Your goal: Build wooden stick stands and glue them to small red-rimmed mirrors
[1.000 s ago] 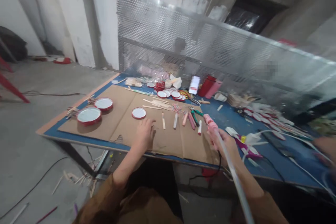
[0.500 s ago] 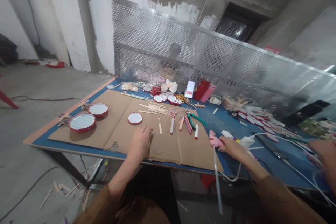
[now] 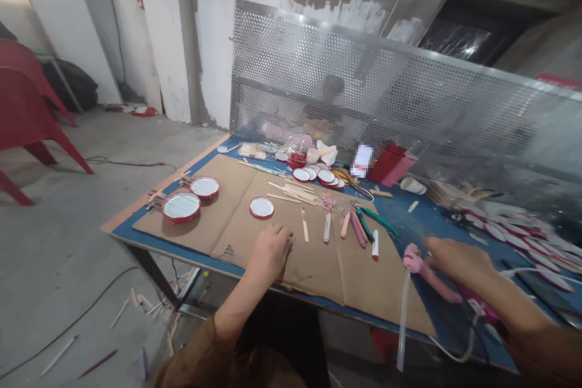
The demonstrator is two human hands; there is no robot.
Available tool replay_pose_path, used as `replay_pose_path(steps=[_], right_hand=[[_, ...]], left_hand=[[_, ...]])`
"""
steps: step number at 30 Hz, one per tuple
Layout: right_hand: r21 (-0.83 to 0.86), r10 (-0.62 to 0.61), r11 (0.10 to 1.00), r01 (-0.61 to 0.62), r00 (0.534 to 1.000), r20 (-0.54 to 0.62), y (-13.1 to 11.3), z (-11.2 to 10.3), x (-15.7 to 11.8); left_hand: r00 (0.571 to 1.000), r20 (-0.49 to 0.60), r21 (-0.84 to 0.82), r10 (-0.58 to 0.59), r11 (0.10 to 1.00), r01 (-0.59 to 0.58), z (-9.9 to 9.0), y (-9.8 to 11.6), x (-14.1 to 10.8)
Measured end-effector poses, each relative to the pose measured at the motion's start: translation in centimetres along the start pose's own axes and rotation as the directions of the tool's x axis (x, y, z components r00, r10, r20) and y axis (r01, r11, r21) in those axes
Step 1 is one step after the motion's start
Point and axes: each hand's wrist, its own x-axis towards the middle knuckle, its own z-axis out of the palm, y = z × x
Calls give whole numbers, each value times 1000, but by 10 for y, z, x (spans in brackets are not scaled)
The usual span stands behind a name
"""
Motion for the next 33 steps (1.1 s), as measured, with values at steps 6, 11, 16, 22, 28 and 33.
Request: replay_pose_path(steps=[6,11,16,22,28,33], right_hand=[[100,-455,890,444,859,234,-144,23,-26],[97,-549,835,541,813,193,-251,70,-50],[-26,-554,819,573,803,220,-315,99,-51],[-16,-473,862,506,817,330,-335,112,-43],[294,-396,901,318,879,266,-307,97,-50],[509,-415,826,242,872,258,-260,83,-73]], left_hand=[[996,69,-183,50,982,-37,-17,-14,8],[958,250,-580,139,814,34,-34,-38,7],[983,161,-690,92,723,45,-41,-44,-2],[981,178,-727,79,683,77,-42,-40,-5],[993,20,-721,-116,687,94,-38,-42,-7],[963,-23,-779,-268,609,150,-30,-43,-4]])
